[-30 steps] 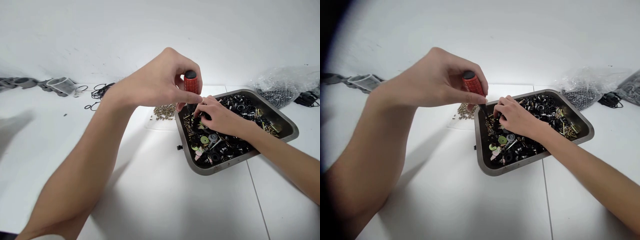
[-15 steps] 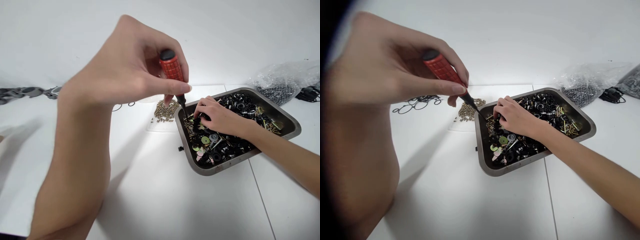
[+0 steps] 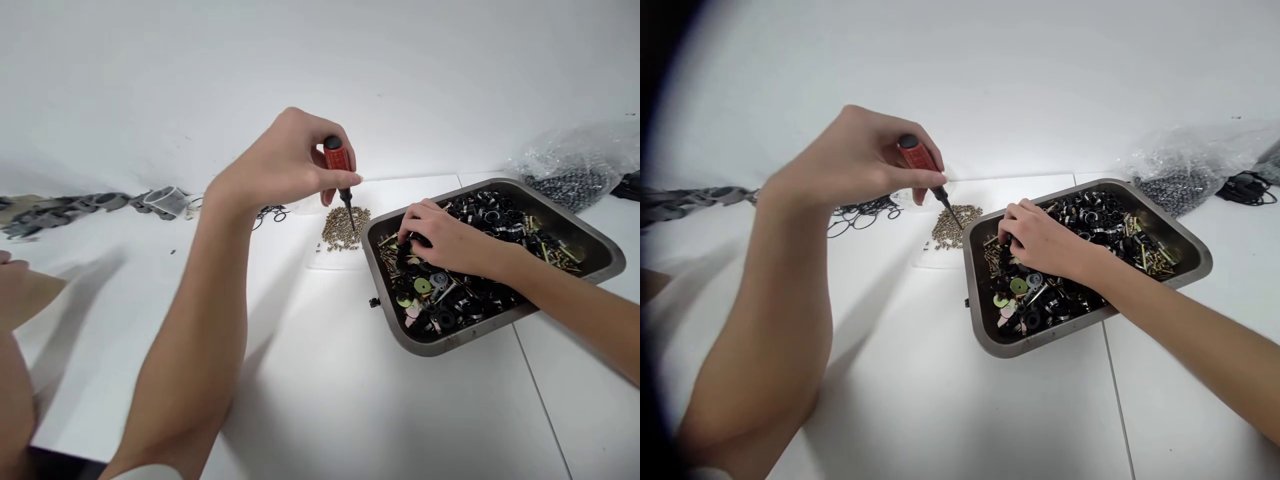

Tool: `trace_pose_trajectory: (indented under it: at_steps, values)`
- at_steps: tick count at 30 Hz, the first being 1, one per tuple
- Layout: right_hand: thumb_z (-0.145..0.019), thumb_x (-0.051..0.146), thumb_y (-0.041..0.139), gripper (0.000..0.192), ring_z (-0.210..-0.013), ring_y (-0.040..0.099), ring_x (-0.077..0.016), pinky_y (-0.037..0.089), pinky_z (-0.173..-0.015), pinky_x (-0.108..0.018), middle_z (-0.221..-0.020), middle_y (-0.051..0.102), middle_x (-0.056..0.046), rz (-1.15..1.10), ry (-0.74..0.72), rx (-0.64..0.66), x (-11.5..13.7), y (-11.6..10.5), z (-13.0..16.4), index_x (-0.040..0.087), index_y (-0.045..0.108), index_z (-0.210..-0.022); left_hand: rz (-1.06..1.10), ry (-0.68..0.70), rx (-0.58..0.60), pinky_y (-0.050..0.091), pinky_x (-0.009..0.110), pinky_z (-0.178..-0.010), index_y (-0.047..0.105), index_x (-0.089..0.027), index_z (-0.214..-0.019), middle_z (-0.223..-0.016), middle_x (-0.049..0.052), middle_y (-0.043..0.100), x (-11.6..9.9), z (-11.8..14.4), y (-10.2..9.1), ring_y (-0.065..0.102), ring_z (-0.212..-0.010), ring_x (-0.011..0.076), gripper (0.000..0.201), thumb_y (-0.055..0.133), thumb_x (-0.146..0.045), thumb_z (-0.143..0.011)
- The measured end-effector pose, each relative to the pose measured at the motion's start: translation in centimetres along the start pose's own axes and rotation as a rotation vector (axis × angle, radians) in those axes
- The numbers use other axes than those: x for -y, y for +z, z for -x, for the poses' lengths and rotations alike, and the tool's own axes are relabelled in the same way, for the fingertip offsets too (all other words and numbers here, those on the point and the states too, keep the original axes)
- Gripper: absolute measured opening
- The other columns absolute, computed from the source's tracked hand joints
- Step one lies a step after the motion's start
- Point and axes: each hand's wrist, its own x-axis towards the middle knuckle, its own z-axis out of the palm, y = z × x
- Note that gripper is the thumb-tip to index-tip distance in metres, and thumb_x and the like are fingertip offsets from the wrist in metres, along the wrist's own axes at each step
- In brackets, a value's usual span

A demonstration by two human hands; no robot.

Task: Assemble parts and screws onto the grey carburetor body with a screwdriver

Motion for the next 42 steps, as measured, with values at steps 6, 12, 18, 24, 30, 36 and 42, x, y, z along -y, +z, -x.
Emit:
trace_pose_trajectory:
  at_steps: [6, 12, 18, 24, 30, 36, 42]
  values:
    - [-0.092, 0.013, 0.043, 0.024, -0.111, 0.054, -0.0308, 0.046, -0.096, -0.049, -0.109, 0.064, -0.015, 0.013, -0.009, 0.0, 0.0, 0.0, 0.0, 0.019, 0.066, -0.095, -0.058, -0.067, -0.006, 0.053, 0.035, -0.079, 0.072, -0.014, -0.094, -0.066, 0.001, 0.065, 0.7, -0.2, 0.2, 0.063, -0.068, 0.0152, 0.022, 0.072, -0.032, -0.081]
    - [-0.092, 0.014, 0.043, 0.027, -0.114, 0.055, -0.0324, 0.047, -0.097, -0.051, -0.112, 0.064, -0.016, 0.008, -0.006, 0.006, 0.0, 0.0, 0.0, 0.018, 0.068, -0.099, -0.093, -0.064, 0.008, 0.053, 0.032, -0.079, 0.071, -0.015, -0.09, -0.063, -0.001, 0.063, 0.6, -0.4, 0.5, 0.063, -0.066, 0.013, 0.02, 0.072, -0.033, -0.081]
    - [-0.093, 0.016, 0.045, 0.034, -0.12, 0.057, -0.0316, 0.046, -0.104, -0.052, -0.126, 0.064, -0.015, -0.039, -0.009, -0.005, 0.1, 0.1, 0.0, 0.019, 0.07, -0.115, 0.026, 0.075, -0.038, 0.044, 0.022, -0.053, 0.068, -0.015, -0.077, -0.054, -0.001, 0.063, 0.9, -0.6, 0.4, 0.059, -0.051, 0.0104, 0.015, 0.074, -0.029, -0.074]
    - [-0.095, 0.017, 0.048, 0.039, -0.14, 0.05, -0.0275, 0.037, -0.119, -0.05, -0.142, 0.065, -0.01, -0.126, -0.155, 0.136, 0.1, 0.3, 0.1, 0.02, 0.07, -0.127, 0.091, 0.151, -0.152, 0.043, 0.03, -0.045, 0.066, -0.023, -0.067, -0.053, -0.001, 0.063, -0.3, 0.2, 0.0, 0.061, -0.048, 0.0164, 0.012, 0.077, -0.024, -0.07]
    - [-0.091, 0.015, 0.05, 0.029, -0.133, 0.054, -0.0284, 0.041, -0.114, -0.051, -0.122, 0.073, -0.008, -0.141, -0.125, 0.23, 0.3, 0.1, 0.2, 0.023, 0.077, -0.1, 0.101, 0.275, -0.196, 0.046, 0.034, -0.046, 0.064, -0.024, -0.068, -0.06, -0.001, 0.062, -1.2, 1.1, -0.3, 0.063, -0.053, 0.0166, 0.016, 0.077, -0.017, -0.074]
    - [-0.085, 0.007, 0.047, 0.032, -0.122, 0.058, -0.026, 0.047, -0.108, -0.047, -0.104, 0.075, -0.006, -0.155, -0.133, 0.215, 0.3, 0.1, 0.2, 0.024, 0.074, -0.084, 0.19, 0.342, -0.24, 0.044, 0.025, -0.046, 0.063, -0.019, -0.071, -0.067, 0.001, 0.064, -2.0, 1.7, -0.2, 0.064, -0.059, 0.0106, 0.014, 0.074, -0.014, -0.079]
    - [-0.079, 0.006, 0.046, 0.038, -0.121, 0.06, -0.0265, 0.049, -0.108, -0.049, -0.106, 0.076, -0.004, -0.194, -0.116, 0.18, 0.1, 0.0, 0.1, 0.026, 0.078, -0.085, 0.263, 0.376, -0.203, 0.046, 0.024, -0.046, 0.067, -0.017, -0.072, -0.069, 0.001, 0.065, -2.6, 2.0, -0.1, 0.064, -0.059, 0.011, 0.012, 0.076, -0.016, -0.079]
